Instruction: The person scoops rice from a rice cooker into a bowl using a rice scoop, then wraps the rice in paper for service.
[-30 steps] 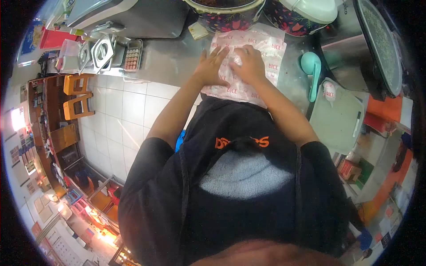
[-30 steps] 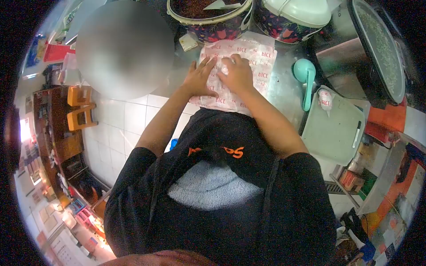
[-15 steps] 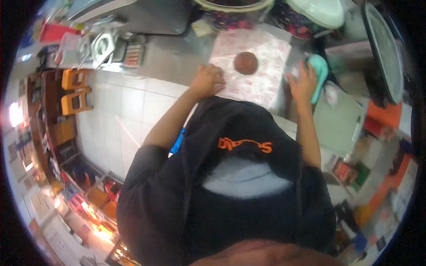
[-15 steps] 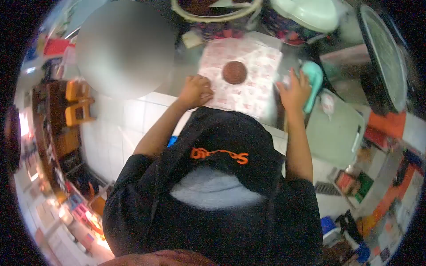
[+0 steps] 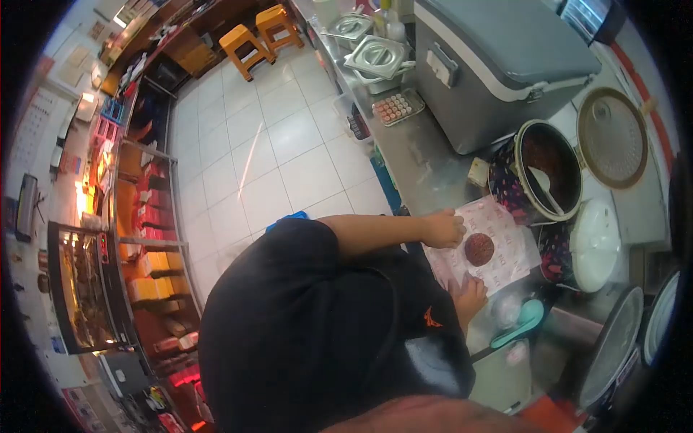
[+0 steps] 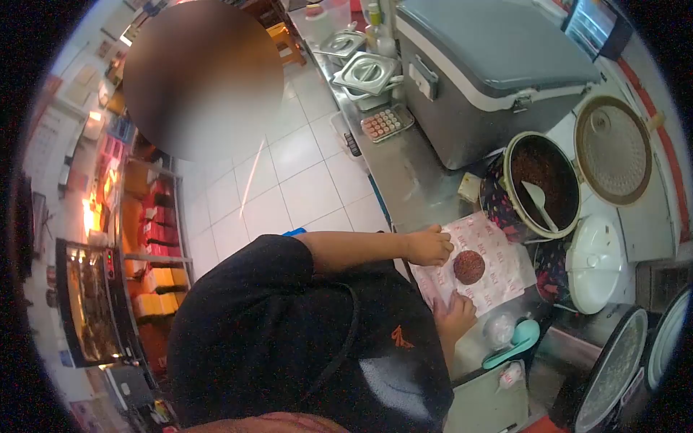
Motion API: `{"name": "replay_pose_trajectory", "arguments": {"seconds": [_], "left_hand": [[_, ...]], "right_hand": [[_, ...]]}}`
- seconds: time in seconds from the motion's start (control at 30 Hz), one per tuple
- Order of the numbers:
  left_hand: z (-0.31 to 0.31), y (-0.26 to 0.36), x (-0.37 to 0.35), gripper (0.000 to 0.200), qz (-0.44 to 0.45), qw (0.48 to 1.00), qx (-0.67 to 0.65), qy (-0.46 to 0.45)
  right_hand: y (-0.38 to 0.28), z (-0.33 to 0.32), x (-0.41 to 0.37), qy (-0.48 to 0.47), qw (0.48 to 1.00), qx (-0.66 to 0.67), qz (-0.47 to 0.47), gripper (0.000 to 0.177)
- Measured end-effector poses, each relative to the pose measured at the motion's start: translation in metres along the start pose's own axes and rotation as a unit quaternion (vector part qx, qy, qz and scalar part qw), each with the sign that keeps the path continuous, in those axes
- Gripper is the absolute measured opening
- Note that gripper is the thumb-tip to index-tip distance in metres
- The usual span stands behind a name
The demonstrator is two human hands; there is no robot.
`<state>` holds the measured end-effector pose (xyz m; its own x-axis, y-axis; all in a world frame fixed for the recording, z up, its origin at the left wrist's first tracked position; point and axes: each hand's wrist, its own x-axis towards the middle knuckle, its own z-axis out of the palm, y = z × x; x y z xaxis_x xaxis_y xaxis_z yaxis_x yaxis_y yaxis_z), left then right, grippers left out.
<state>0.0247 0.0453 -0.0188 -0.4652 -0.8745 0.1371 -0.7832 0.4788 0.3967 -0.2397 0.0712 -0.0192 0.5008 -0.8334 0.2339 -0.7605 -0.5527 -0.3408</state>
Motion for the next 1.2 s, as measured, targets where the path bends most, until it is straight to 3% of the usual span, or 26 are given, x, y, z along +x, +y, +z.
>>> {"name": "replay_pose_trajectory", "arguments": {"seconds": [0.13,0.2,0.3,0.37,0.47,0.53,0.67,0.77,0.83,0.87,0.93,1.0,1.1,1.2], "left_hand": [[-0.011,0.008,0.007,0.015,-0.002,0.999,0.04,0.02],[-0.02,0.013,0.004,0.016,0.015,0.999,0.031,0.027],[-0.036,0.026,-0.004,0.017,0.084,0.995,0.037,0.044],[-0.033,0.031,-0.005,0.017,0.134,0.988,0.047,0.057],[-0.026,0.037,-0.005,0.015,0.137,0.98,0.143,-0.025],[-0.026,0.039,-0.005,0.012,0.145,0.985,0.089,0.03],[-0.024,0.043,-0.001,0.011,0.172,0.98,0.09,0.033],[-0.006,0.041,0.005,0.012,0.122,0.986,0.112,-0.016],[0.04,0.022,0.011,0.012,-0.005,0.997,0.051,-0.061],[0.009,0.03,0.012,0.013,0.051,0.99,0.085,-0.097],[0.003,0.027,0.012,0.013,0.065,0.989,0.09,-0.098],[-0.022,0.033,0.013,0.012,0.099,0.99,0.014,-0.099],[-0.032,0.035,0.017,0.009,0.079,0.992,-0.027,-0.093],[-0.041,0.04,0.021,0.008,0.056,0.993,-0.042,-0.097]], "right_hand": [[0.0,-0.008,-0.002,-0.029,0.998,-0.058,0.002,0.037],[0.004,-0.012,-0.002,-0.081,0.991,-0.067,0.087,0.027],[0.007,-0.024,-0.002,-0.034,0.997,-0.037,0.06,0.023],[0.009,-0.026,-0.001,-0.042,0.997,-0.045,0.055,0.024],[0.009,-0.026,0.0,-0.051,0.997,-0.046,0.047,0.024],[0.01,-0.025,0.0,-0.048,0.998,-0.033,0.037,0.023],[0.018,-0.019,-0.003,-0.042,0.998,-0.014,0.04,0.025],[0.031,-0.007,-0.009,-0.029,0.999,-0.014,0.034,0.025],[0.037,0.0,-0.013,-0.031,0.999,-0.012,0.035,0.023],[0.026,-0.009,-0.011,-0.049,0.997,-0.04,0.049,0.022],[0.031,-0.003,-0.016,-0.018,1.0,-0.001,0.013,0.024],[0.014,-0.021,-0.011,-0.005,1.0,0.016,0.027,0.023],[0.009,-0.029,-0.007,-0.038,0.997,0.022,0.059,0.026],[-0.003,-0.047,0.001,0.036,0.997,0.06,0.037,0.034]]}}
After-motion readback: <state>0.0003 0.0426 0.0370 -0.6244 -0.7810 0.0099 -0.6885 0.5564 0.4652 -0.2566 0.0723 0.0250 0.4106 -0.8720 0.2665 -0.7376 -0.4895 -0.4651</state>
